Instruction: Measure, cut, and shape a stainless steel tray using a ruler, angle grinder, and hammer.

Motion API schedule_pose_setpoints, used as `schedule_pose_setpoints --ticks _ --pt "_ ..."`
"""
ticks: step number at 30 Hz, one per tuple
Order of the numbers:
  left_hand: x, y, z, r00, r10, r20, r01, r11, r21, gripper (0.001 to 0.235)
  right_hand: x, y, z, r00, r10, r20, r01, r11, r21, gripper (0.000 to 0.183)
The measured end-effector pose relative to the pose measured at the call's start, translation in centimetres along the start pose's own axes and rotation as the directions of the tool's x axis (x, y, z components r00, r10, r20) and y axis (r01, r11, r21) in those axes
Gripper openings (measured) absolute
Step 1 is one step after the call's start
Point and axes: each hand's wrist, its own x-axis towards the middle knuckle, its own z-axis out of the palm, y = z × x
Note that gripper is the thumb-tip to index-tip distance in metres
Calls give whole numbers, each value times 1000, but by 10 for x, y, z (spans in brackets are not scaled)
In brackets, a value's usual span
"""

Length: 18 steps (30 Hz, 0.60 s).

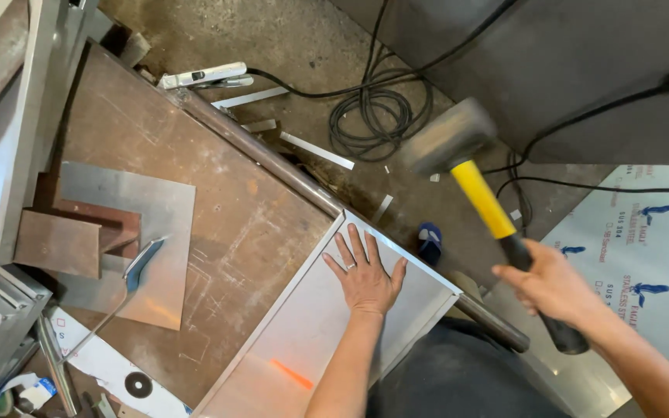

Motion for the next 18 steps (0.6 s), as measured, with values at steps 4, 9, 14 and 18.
schedule_pose_setpoints --ticks 4,9,14,18 --pt "-2 -1 -9 1000 5 -18 -5 1000 -19 93 -37 3 18 990 63 -130 -80 989 -125 46" --pt "-2 -3 -17 1000 -9 8 9 1000 8 94 -6 84 21 944 -328 -32 289 871 -396 36" --pt "-4 0 -15 999 6 -35 -5 999 44 93 -38 103 1 994 31 -107 -34 999 -22 35" --pt "-3 4 -23 1000 -22 -6 23 997 73 93 -47 109 27 995 99 -35 -100 993 -56 27"
